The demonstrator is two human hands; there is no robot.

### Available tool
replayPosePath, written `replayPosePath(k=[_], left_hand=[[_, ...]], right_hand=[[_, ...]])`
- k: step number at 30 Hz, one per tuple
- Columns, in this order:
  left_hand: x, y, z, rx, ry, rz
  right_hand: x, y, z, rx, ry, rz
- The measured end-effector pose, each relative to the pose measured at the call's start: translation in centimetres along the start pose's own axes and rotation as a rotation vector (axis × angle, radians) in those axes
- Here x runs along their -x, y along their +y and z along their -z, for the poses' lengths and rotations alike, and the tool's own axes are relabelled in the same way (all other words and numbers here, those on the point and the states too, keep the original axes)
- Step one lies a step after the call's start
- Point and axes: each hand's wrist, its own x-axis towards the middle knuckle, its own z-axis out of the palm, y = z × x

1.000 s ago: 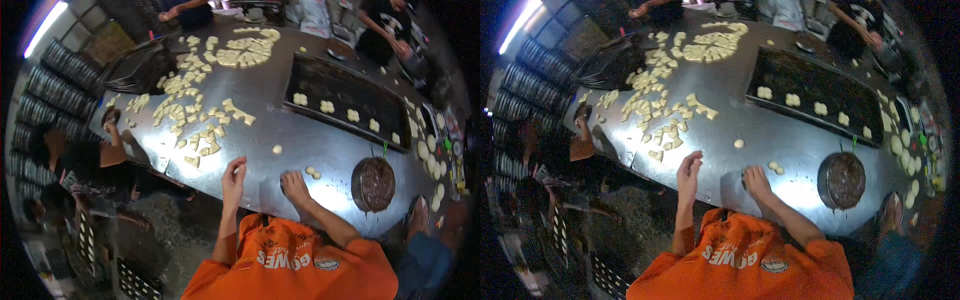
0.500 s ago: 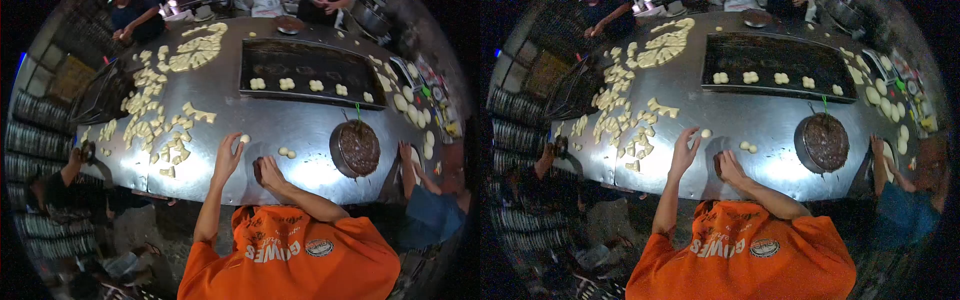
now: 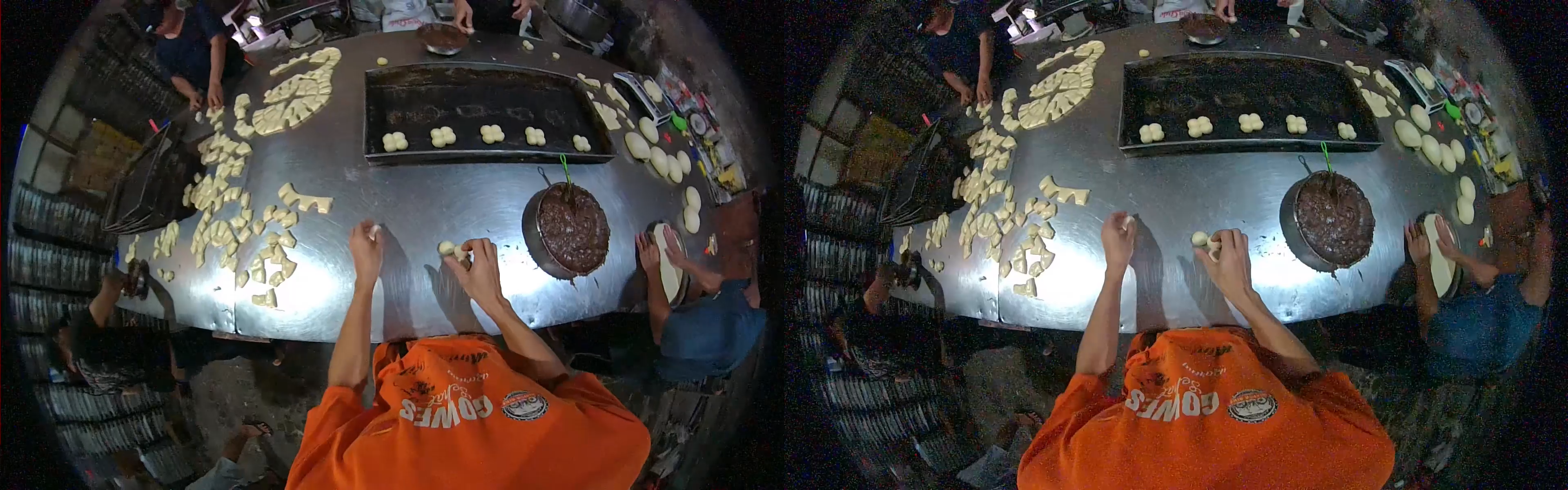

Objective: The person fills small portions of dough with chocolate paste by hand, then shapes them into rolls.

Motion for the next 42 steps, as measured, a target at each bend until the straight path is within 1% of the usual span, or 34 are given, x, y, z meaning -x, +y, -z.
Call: replayPosePath(k=[1,2,3,4,5,6,7,8,10,11,12,14,15,16,18,19,20,21,22,23,24,25,26,27,28,30,31,32,34,35,36,38,42], left_hand=[[0.1,0.2,0.4,0.364,-0.081,0.205],[0.8,1.5,0.7,0.363,-0.082,0.204],[2.0,2.8,0.5,0.648,-0.116,0.236],[3.4,4.5,0.4,0.933,-0.152,0.271],[4.6,5.9,0.1,0.932,-0.162,0.278],[5.7,7.3,-0.2,1.005,-0.206,0.294],[6.5,8.4,-0.3,1.079,-0.248,0.309],[7.2,9.1,-0.5,1.080,-0.257,0.312],[8.1,10.0,-0.8,0.853,-0.250,0.094],[8.2,10.1,-1.1,0.859,-0.219,0.026],[8.2,10.2,-1.2,0.863,-0.251,0.024],[8.1,11.3,-1.4,0.813,-0.179,0.029],[8.2,12.2,-1.6,0.865,-0.151,0.052],[8.2,12.4,-2.1,0.872,-0.193,0.048],[8.5,12.4,-3.1,0.792,-0.238,0.067],[8.7,12.5,-3.5,0.741,-0.286,0.025],[9.1,12.6,-4.0,0.744,-0.300,0.023],[9.8,12.9,-4.7,0.617,-0.302,-0.094],[10.2,13.4,-5.0,0.488,-0.300,-0.210],[10.4,14.0,-5.1,0.390,-0.318,-0.280],[10.4,14.1,-5.4,0.391,-0.328,-0.280],[10.5,14.2,-5.6,0.338,-0.418,-0.359],[10.5,14.4,-5.9,0.285,-0.505,-0.438],[10.7,14.2,-6.0,0.187,-0.528,-0.475],[10.8,14.4,-6.1,0.189,-0.532,-0.473],[10.9,15.2,-5.9,0.241,-0.479,-0.375],[10.9,15.7,-5.6,0.340,-0.496,-0.265],[10.7,15.6,-5.5,0.339,-0.500,-0.261],[10.1,15.3,-5.3,0.290,-0.479,-0.289],[10.0,15.0,-5.3,0.283,-0.463,-0.297],[9.9,14.9,-5.4,0.284,-0.461,-0.295],[9.8,14.7,-5.3,0.285,-0.447,-0.286],[10.1,14.5,-5.2,0.319,-0.427,-0.259]], right_hand=[[-0.5,0.0,0.1,-0.174,-0.041,-0.014],[-0.9,-0.6,0.6,-0.346,-0.083,-0.032],[-1.5,-1.1,1.0,-0.546,-0.257,-0.186],[-2.0,-1.8,1.5,-0.545,-0.255,-0.197],[-2.3,-2.5,1.8,-0.820,-0.350,-0.270],[-2.6,-3.0,1.8,-1.098,-0.440,-0.338],[-2.9,-3.2,1.6,-1.123,-0.433,-0.313],[-3.1,-4.0,2.1,-1.121,-0.426,-0.319],[-3.3,-5.2,3.7,-1.083,-0.465,-0.306],[-3.2,-4.9,3.6,-1.124,-0.463,-0.301],[-2.9,-4.4,3.2,-1.121,-0.432,-0.315],[-2.2,-3.3,3.0,-1.276,-0.387,-0.389],[-1.8,-3.0,3.3,-1.443,-0.391,-0.445],[-1.4,-2.1,3.1,-1.587,-0.399,-0.506],[-0.3,-0.8,3.4,-1.763,-0.357,-0.608],[0.1,-0.5,4.0,-1.762,-0.335,-0.608],[0.6,-0.3,4.8,-1.847,-0.328,-0.666],[1.1,0.1,5.5,-1.933,-0.321,-0.725],[1.6,0.7,6.0,-1.934,-0.309,-0.725],[2.2,1.5,6.5,-1.940,-0.303,-0.707],[2.8,2.3,7.2,-1.946,-0.297,-0.691],[3.2,3.1,8.0,-1.947,-0.286,-0.695],[3.3,4.2,9.0,-1.803,-0.268,-0.670],[3.3,5.3,10.1,-1.658,-0.252,-0.646],[3.2,6.6,11.3,-1.513,-0.238,-0.619],[1.6,9.6,14.5,-0.872,-0.146,-0.383],[1.2,11.3,15.8,-0.623,-0.126,-0.311],[0.8,12.2,17.0,-0.374,-0.107,-0.237],[0.3,12.8,18.9,-0.089,-0.180,-0.202],[0.2,13.5,19.1,0.029,-0.222,-0.181],[0.1,14.3,18.8,0.029,-0.225,-0.179],[0.1,15.5,18.0,0.143,-0.187,-0.007],[-0.2,17.4,16.5,0.165,-0.217,-0.037]])
